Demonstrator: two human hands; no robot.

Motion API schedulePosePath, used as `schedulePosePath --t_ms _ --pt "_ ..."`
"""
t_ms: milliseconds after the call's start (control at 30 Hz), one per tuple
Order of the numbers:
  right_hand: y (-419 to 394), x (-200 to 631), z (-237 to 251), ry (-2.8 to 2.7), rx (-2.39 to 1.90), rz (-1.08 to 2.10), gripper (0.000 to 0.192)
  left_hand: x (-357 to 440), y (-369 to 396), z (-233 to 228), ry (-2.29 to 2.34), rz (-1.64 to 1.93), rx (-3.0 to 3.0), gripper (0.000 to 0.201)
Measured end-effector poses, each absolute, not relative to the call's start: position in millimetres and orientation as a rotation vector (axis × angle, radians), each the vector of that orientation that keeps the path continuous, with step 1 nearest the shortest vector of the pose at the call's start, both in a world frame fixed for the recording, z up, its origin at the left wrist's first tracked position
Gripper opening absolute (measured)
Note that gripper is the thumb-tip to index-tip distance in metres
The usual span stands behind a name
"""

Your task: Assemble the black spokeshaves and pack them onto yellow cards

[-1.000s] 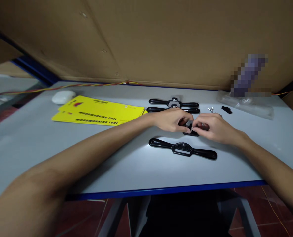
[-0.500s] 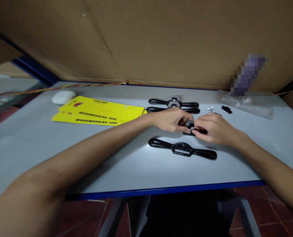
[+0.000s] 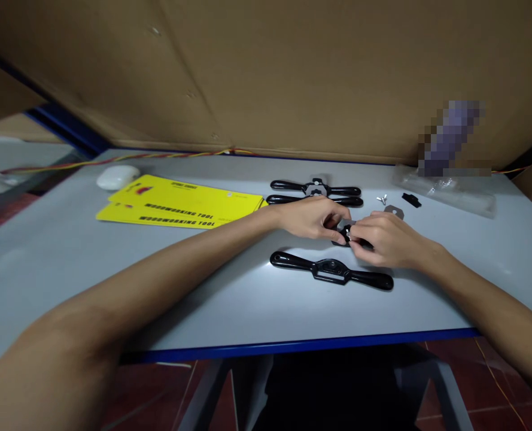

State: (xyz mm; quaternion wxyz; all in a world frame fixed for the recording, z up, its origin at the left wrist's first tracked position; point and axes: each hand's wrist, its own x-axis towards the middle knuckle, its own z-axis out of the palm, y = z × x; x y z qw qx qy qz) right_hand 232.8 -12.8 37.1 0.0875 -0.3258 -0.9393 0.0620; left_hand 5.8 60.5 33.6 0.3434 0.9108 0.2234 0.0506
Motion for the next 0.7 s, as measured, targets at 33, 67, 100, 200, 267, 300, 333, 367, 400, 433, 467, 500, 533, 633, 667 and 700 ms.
schedulePosePath --t_ms 33,67,100,200,267,300,333,367,400,433,467,500,533,633,667,700 --pt "-12.7 233.0 37.0 -2.793 -0.967 0.183 0.022 5.8 60.5 33.6 0.582 0.132 2.364 0.027" --pt "-12.3 233.3 36.8 -2.779 -0.967 0.174 0.022 5.7 60.6 33.5 0.581 0.134 2.362 0.026" --pt "-11.9 233.7 36.5 -2.757 -0.972 0.159 0.022 5.6 60.8 33.3 0.58 0.138 2.361 0.026" --pt "-10.5 235.4 35.9 -2.678 -0.995 0.133 0.018 5.5 61.5 31.7 0.58 0.151 2.357 0.029" --pt "-9.4 236.5 35.7 -2.65 -0.981 0.147 0.018 5.7 61.9 30.7 0.593 0.154 2.355 0.032" --pt "-8.9 237.0 35.5 -2.645 -0.967 0.157 0.019 5.8 62.0 30.4 0.598 0.155 2.355 0.033" --pt "-8.4 237.3 35.4 -2.643 -0.951 0.161 0.018 5.9 61.9 30.4 0.599 0.155 2.358 0.034" --pt "-7.9 237.6 35.3 -2.644 -0.935 0.163 0.018 6.0 61.8 30.6 0.596 0.155 2.362 0.033" --pt "-7.4 237.9 35.2 -2.645 -0.922 0.163 0.017 6.1 61.5 31.0 0.59 0.155 2.366 0.032" --pt "-7.1 238.2 35.1 -2.645 -0.914 0.163 0.017 6.1 61.1 31.6 0.584 0.154 2.371 0.031" --pt "-6.8 238.7 35.2 -2.645 -0.907 0.167 0.017 6.0 60.8 32.2 0.582 0.15 2.373 0.03" --pt "-6.7 239.3 35.4 -2.645 -0.907 0.174 0.017 6.0 60.4 32.7 0.583 0.145 2.374 0.029" --pt "-6.8 239.9 35.7 -2.647 -0.912 0.186 0.017 5.9 60.0 33.2 0.587 0.141 2.374 0.029" --pt "-7.4 241.5 37.3 -2.656 -0.943 0.231 0.017 5.6 59.0 33.9 0.589 0.139 2.38 0.029" --pt "-7.7 241.7 37.9 -2.664 -0.949 0.243 0.017 5.5 58.8 34.0 0.585 0.144 2.385 0.029" --pt "-8.0 241.6 38.4 -2.672 -0.954 0.248 0.017 5.5 58.6 34.1 0.581 0.145 2.39 0.029"
